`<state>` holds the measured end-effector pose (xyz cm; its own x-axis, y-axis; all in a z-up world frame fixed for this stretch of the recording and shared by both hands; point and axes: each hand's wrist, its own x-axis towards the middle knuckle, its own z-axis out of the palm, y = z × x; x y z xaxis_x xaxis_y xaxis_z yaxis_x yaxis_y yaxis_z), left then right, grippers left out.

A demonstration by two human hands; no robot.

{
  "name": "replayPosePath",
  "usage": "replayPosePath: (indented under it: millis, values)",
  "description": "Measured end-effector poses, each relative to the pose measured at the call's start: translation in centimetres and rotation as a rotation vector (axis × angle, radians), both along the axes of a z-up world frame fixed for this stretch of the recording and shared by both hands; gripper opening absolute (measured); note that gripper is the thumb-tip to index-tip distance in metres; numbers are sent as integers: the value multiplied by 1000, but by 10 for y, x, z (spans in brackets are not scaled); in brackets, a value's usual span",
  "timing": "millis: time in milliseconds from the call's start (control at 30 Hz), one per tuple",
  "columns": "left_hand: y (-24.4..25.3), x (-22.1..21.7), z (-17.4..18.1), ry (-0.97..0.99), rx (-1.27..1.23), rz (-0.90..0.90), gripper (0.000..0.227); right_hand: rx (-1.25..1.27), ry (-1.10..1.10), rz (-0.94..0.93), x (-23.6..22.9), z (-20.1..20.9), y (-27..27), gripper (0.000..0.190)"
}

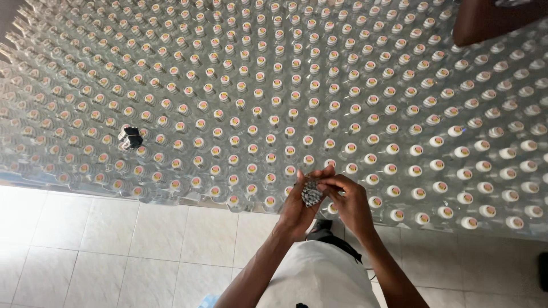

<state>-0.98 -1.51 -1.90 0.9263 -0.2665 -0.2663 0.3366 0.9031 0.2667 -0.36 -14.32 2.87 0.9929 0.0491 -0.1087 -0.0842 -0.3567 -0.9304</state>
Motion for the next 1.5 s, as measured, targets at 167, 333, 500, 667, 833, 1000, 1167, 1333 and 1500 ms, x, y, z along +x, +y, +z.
replayPosePath:
  millis: [167,333,500,667,833,1000,1167,1333,1500]
  values:
    - [14,-13,6,68,16,-39,40,-63,-18,-61,-17,-14,12,17]
    - [20,-18,-1,55,82,-70,41,-14,1,-113,-26,-5,19,20]
    - [22,-14,-17,68,158,-28,40,-51,-53,-105,-26,-22,6,15]
    - [15,-9,-22,84,416,-21,34,-13,-19,-86,-23,0,-2,19]
    - [4,-3,-23,95,615,-132,37,-55,-73,-27,-18,17,-21,19]
    - [-8,-4,-4,-71,649,-395,32,-212,-105,47,-9,20,-52,15]
    - [-30,12,-8,-54,769,-286,27,-265,-149,196,11,26,-85,9]
    - [-48,46,-3,-90,1042,-223,31,-269,-234,355,51,25,-118,4]
    - [-64,88,3,-436,1538,-127,24,-456,-349,525,120,-9,-141,4]
